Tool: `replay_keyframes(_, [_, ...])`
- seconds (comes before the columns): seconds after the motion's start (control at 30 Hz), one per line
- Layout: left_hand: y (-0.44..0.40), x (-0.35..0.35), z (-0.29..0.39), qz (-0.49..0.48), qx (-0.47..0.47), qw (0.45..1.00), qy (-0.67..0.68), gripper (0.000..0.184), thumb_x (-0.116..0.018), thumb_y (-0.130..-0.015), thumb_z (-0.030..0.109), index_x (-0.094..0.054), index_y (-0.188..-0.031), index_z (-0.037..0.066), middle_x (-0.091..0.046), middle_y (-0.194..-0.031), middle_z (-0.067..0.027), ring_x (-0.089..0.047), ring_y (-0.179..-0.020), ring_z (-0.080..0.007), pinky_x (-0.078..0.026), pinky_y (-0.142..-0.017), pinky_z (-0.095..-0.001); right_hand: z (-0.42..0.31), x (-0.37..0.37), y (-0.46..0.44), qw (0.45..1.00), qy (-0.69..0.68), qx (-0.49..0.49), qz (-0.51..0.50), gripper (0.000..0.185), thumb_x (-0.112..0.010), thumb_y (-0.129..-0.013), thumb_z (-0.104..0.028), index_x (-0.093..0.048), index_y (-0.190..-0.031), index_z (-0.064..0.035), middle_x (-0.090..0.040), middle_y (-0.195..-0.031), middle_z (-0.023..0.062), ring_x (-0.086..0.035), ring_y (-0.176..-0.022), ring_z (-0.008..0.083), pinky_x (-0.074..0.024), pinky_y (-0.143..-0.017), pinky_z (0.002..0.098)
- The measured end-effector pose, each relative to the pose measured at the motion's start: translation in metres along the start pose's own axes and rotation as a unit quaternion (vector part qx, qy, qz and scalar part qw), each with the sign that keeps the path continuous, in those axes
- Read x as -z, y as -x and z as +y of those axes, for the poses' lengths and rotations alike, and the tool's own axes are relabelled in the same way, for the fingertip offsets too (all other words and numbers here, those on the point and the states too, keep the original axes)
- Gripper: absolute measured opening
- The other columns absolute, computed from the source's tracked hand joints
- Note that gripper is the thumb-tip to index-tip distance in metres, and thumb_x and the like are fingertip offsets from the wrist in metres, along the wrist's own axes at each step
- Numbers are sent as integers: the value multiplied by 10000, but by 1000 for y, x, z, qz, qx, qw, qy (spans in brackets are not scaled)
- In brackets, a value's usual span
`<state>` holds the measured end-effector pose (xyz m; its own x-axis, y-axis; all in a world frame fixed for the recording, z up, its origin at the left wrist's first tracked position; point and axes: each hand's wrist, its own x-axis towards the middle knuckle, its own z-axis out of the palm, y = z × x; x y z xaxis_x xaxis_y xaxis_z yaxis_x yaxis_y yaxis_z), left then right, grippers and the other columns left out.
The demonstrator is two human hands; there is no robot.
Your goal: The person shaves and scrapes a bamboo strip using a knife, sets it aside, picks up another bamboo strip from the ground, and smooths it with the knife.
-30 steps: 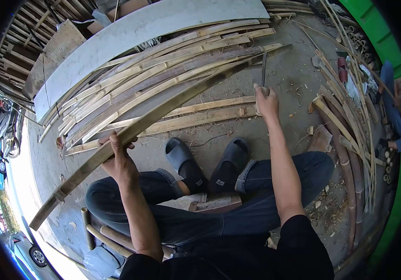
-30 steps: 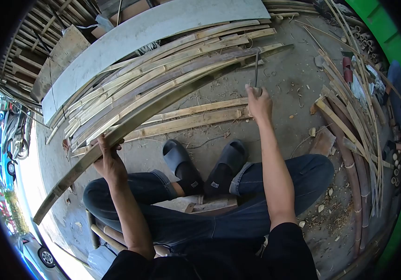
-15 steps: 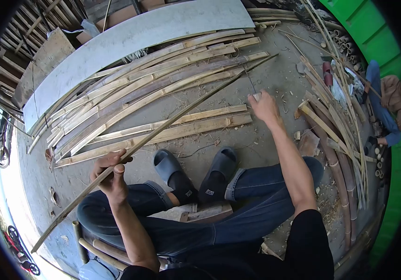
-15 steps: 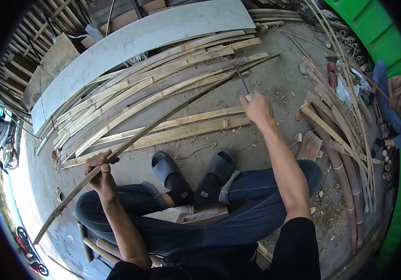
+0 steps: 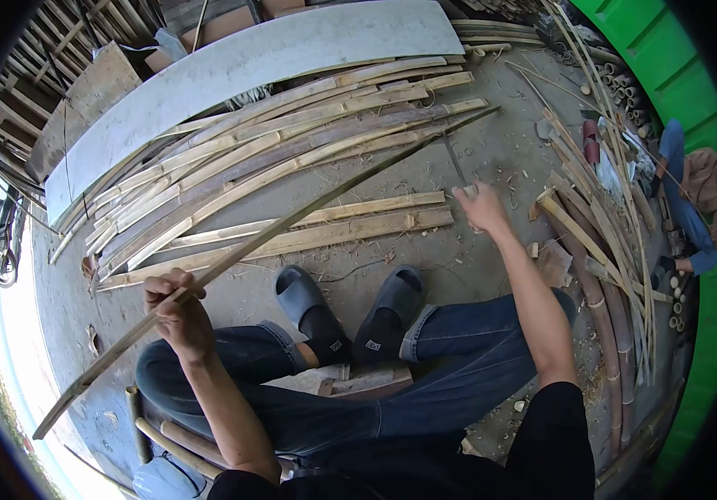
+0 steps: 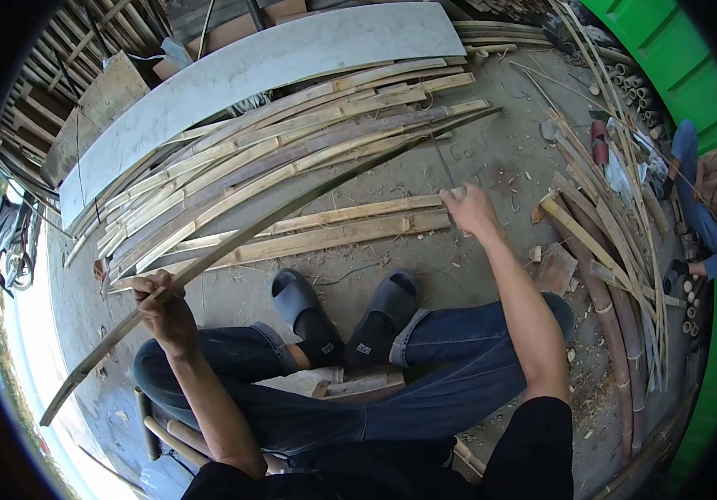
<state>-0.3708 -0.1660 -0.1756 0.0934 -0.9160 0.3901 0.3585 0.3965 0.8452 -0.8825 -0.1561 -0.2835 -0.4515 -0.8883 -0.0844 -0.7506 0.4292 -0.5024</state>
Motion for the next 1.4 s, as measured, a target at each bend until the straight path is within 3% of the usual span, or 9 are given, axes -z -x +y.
replay_keyframes(0.03, [-4, -14, -1, 158, 2, 981, 111, 335, -630, -934, 398, -562, -966, 71, -648, -891, -79, -588, -773, -178, -445, -822, -298, -17, -17, 21, 992, 24, 97, 70, 528, -669, -845, -380, -592, -1066, 93, -671, -950, 293, -664, -934, 417, -524, -800, 469])
replay_keyframes(0.17, [-18, 19, -3, 212, 51, 936, 275, 366, -591, -894, 344, -443, -646, 119, -457, -569, -31, -537, -672, -178, -441, -872, -375, -98, -34, 85, 987, -36, 112, -106, 594, -690, -834, -391, -560, -1138, 103, -658, -937, 316, -645, -928, 459, -527, -807, 472])
replay_keyframes(0.33, [-47, -29, 14, 556, -17, 824, 112, 474, -588, -849, 338, -258, -548, 182, -259, -463, 19, -347, -484, -154, -387, -594, -270, -127, -33, 131, 982, -95, 88, -138, 466, -700, -846, -379, -579, -997, 45, -654, -824, 263, -645, -824, 456, -507, -707, 470])
replay_keyframes(0.7, [-30, 85, 69, 434, 0, 895, 102, 434, -491, -849, 130, -222, -515, 195, -224, -441, 35, -243, -378, -111, -211, -413, -258, -165, -83, 116, 989, -25, 140, -42, 544, -633, -891, -380, -513, -1112, 102, -653, -792, 261, -674, -771, 430, -545, -684, 491])
replay_keyframes(0.83, [-14, 103, 71, 417, 3, 899, 134, 398, -494, -837, 92, -256, -533, 186, -213, -445, 35, -253, -373, -102, -226, -403, -254, -63, -91, 28, 998, -2, -70, -2, 574, -631, -886, -363, -522, -1157, 131, -666, -913, 307, -678, -868, 424, -547, -750, 495])
replay_keyframes(1.03, [-19, 96, 69, 417, -3, 899, 130, 380, -476, -835, 71, -273, -534, 180, -215, -446, 45, -252, -368, -99, -234, -400, -254, -151, -98, 114, 988, -43, 142, -52, 523, -665, -860, -359, -529, -1160, 46, -647, -814, 313, -654, -806, 474, -515, -680, 507])
replay_keyframes(1.13, [-13, 107, 67, 415, 17, 903, 113, 399, -474, -827, 62, -250, -524, 193, -228, -438, 42, -256, -364, -95, -228, -395, -252, -106, -106, 47, 999, -3, 9, 53, 579, -648, -860, -380, -542, -1132, 121, -654, -759, 303, -675, -753, 449, -544, -690, 497])
replay_keyframes(1.27, [-15, 94, 70, 389, 2, 911, 140, 413, -483, -828, 58, -249, -519, 202, -222, -420, 40, -236, -351, -95, -230, -404, -243, -161, -84, 102, 978, -44, 197, -49, 584, -651, -855, -380, -542, -1119, 129, -653, -759, 314, -679, -770, 442, -546, -725, 486])
replay_keyframes(1.4, [-10, 102, 73, 351, 0, 924, 152, 413, -485, -831, 60, -249, -523, 203, -219, -419, 40, -233, -349, -95, -234, -408, -241, -117, -99, 41, 995, 1, 90, 44, 520, -651, -853, -354, -570, -1083, 106, -648, -771, 322, -665, -776, 468, -535, -733, 497])
